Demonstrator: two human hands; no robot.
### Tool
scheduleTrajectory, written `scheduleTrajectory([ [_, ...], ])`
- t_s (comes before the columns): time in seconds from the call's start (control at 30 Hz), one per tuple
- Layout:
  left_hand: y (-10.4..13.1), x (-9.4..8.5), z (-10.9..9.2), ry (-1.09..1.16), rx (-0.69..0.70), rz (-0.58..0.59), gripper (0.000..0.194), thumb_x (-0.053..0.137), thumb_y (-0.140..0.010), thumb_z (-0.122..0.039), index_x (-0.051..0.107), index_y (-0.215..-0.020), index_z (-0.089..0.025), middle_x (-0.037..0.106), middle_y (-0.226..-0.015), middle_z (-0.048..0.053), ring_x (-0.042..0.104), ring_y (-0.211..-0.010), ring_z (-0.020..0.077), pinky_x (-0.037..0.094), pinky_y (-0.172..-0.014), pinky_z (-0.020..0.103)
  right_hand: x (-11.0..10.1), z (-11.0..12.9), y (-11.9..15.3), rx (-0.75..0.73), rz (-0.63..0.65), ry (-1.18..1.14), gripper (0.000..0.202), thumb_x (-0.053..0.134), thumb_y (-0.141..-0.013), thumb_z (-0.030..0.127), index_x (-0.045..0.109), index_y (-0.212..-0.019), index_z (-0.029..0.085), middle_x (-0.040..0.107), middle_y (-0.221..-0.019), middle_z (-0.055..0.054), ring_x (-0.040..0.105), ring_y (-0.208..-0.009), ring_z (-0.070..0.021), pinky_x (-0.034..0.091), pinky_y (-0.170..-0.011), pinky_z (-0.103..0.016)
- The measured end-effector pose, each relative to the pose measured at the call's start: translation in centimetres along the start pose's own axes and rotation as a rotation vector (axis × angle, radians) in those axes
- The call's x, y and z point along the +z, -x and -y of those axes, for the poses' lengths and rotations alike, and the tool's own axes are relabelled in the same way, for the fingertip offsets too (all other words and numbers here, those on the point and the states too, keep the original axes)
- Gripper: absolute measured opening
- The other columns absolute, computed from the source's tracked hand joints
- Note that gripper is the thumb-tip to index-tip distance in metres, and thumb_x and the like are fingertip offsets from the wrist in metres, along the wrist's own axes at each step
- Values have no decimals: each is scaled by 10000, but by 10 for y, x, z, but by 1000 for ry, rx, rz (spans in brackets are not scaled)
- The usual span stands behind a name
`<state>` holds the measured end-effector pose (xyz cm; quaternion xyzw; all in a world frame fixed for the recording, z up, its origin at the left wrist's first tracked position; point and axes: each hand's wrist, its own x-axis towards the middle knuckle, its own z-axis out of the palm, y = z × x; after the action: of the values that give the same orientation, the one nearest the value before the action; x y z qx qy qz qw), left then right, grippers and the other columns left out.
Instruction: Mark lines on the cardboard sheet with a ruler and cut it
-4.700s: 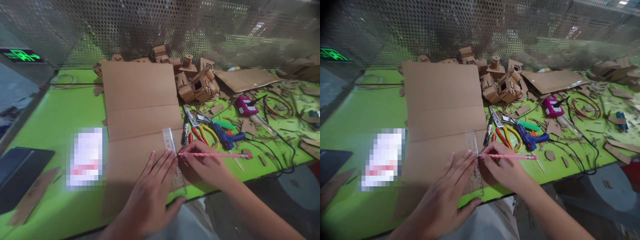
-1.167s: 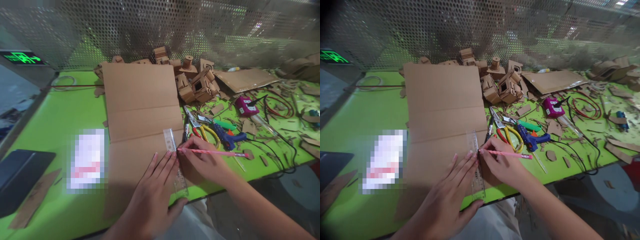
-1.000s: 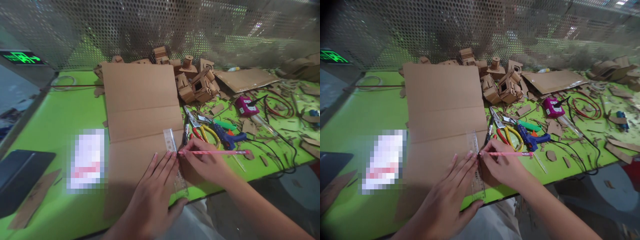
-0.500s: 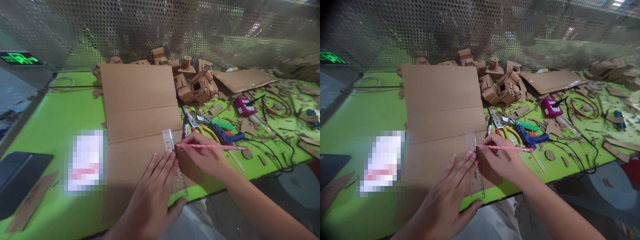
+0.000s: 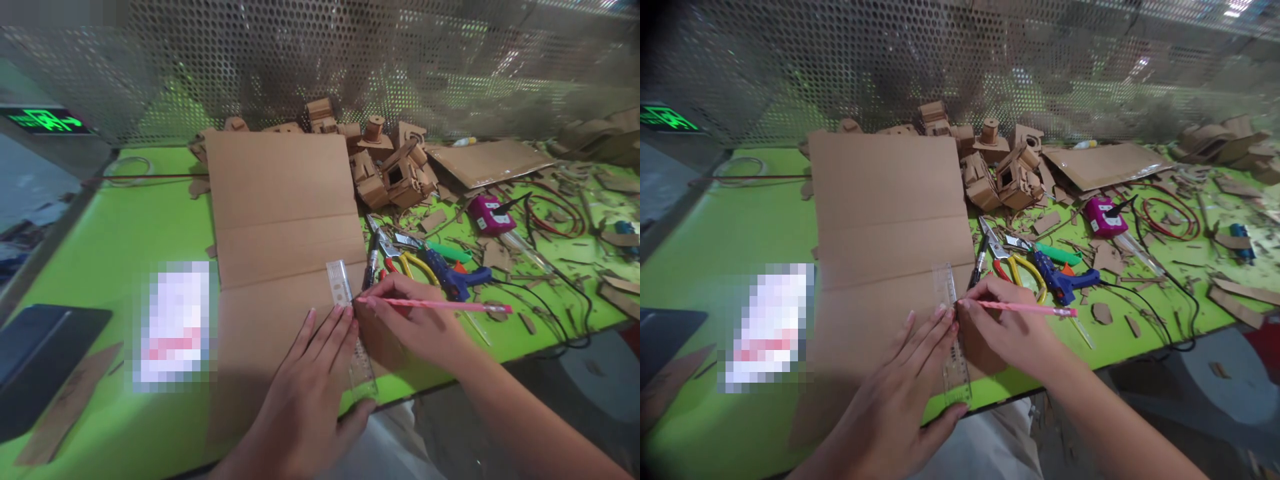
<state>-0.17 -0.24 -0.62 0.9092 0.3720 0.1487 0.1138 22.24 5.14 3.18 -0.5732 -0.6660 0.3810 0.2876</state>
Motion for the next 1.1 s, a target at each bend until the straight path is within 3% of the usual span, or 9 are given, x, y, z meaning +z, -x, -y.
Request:
scheduleTrajectory([
  [0.37,2,-3,1,28,4,27,842,675,-928,-423,346,-1597,-33,385,-1681,214,317,-1585,353,335,-1262,633,-7,2,-12,-52,65,113,215,595,-1015,321,766,-1100,222,815,-1027,-49,753,-897,-203,552,-772,-321],
  [0.47,0,-7,3,19,27,28,865,700,-923,-472,364,-1587,-31,410,-1665,229,340,-1575,357,366,-1249,623,-11,6,-16,-35,59,126,270,570,-1034,395,771,-1075,221,816,-975,-50,747,-857,-216,546,-747,-343],
  [0.57,-4,-10,6,25,63,5,898,710,-905,-566,408,-1562,-34,450,-1637,247,394,-1546,372,411,-1225,609,-13,5,-20,-92,37,138,280,538,-1062,394,761,-1086,226,815,-1032,-54,750,-942,-222,556,-833,-361],
  [0.63,-9,-13,8,18,63,24,841,723,-899,-552,469,-1522,-46,495,-1607,248,469,-1499,377,461,-1196,579,-13,1,-20,-146,24,155,255,529,-1074,349,750,-1129,234,813,-1094,-53,751,-1001,-214,563,-881,-355],
  [0.77,-24,-19,9,-21,23,52,579,700,-946,-336,565,-1436,-61,643,-1481,208,616,-1371,328,489,-1189,487,-12,-8,-20,-269,-30,196,236,539,-1070,263,723,-1215,233,792,-1202,-63,735,-1127,-201,571,-998,-354],
  [0.87,-34,-23,12,5,10,61,568,740,-927,-414,619,-1372,-83,698,-1391,205,641,-1323,351,454,-1211,532,-16,-11,-25,-328,-42,279,285,497,-1073,214,714,-1258,226,753,-1306,-100,711,-1212,-213,561,-1083,-399],
  [0.97,-37,-22,17,20,0,74,630,810,-854,-471,629,-1359,-141,595,-1504,233,577,-1384,405,430,-1197,639,-24,-10,-38,-407,55,470,420,439,-1042,122,653,-1399,177,653,-1479,-154,620,-1367,-271,521,-1150,-482],
  [1.1,-31,-16,26,36,6,64,639,775,-861,-488,598,-1402,-197,360,-1699,204,348,-1556,425,418,-1191,662,-29,-3,-61,-445,182,705,573,428,-969,42,548,-1525,110,565,-1574,-184,540,-1444,-337,484,-1178,-553],
])
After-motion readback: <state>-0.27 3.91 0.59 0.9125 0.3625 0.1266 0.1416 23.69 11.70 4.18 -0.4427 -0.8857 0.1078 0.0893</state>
